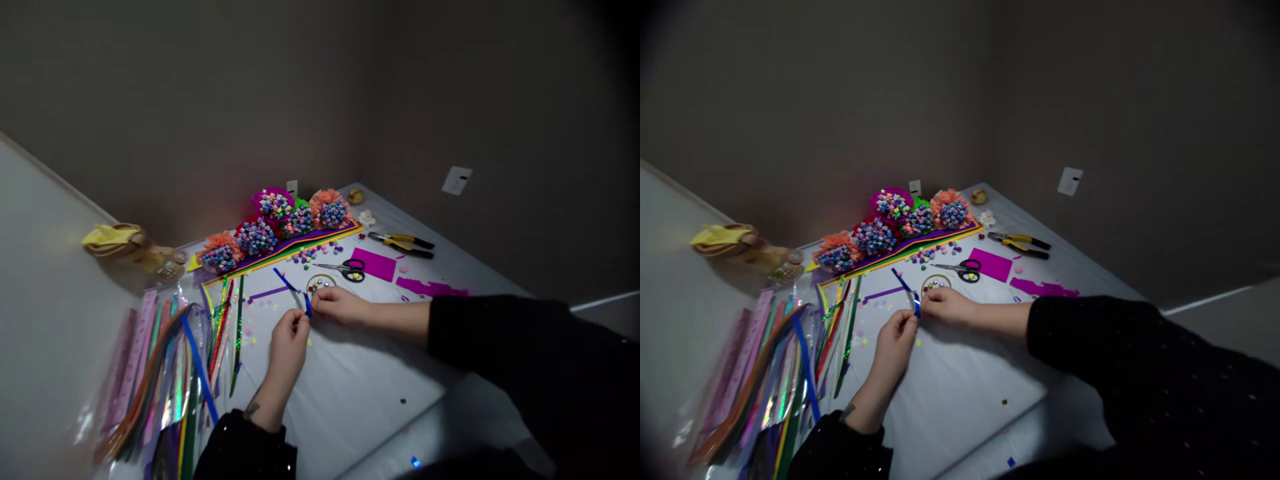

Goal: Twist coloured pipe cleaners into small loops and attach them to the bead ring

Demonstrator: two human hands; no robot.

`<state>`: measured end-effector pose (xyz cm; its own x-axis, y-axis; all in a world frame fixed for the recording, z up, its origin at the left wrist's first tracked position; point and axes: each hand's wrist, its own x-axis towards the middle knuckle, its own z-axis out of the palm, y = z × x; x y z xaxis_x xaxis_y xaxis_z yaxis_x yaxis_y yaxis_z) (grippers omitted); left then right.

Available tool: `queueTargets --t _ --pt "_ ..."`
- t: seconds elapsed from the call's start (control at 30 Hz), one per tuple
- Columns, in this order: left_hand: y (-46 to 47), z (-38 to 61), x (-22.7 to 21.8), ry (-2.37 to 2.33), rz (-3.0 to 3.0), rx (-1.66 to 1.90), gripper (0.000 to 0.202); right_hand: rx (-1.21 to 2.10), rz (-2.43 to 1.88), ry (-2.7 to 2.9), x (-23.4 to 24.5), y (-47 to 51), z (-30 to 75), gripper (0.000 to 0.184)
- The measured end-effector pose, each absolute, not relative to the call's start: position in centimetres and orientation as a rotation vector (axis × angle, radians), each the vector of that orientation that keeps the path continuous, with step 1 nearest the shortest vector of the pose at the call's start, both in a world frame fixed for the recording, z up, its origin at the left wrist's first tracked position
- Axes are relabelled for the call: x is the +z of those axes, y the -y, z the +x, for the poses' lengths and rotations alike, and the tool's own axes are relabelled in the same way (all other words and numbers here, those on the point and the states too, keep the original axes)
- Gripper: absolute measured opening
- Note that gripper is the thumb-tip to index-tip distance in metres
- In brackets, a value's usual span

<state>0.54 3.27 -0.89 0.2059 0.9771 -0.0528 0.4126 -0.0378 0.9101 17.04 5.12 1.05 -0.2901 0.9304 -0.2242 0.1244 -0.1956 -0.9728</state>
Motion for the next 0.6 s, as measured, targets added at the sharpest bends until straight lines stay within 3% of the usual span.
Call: queueTargets --t 0.17,0.37,0.47,0.6 --pt "-3.5 0.5 -0.7 -1.34 1.593 0.798 0.017 1.545 -1.198 1.324 8.5 -6.1 20.2 0.021" --pt "-3.5 0.6 -0.7 -1.345 1.613 0.738 0.019 0.94 -1.146 1.41 18.8 -4.0 25.0 0.039" --pt "-3.6 0.7 -0.7 -1.358 1.654 0.742 0.019 0.701 -1.425 1.428 18.4 -2.0 27.9 0.047" --pt "-3.7 0.6 -0.5 -1.358 1.672 0.758 0.021 0.549 -1.816 1.696 11.0 2.3 33.1 0.037"
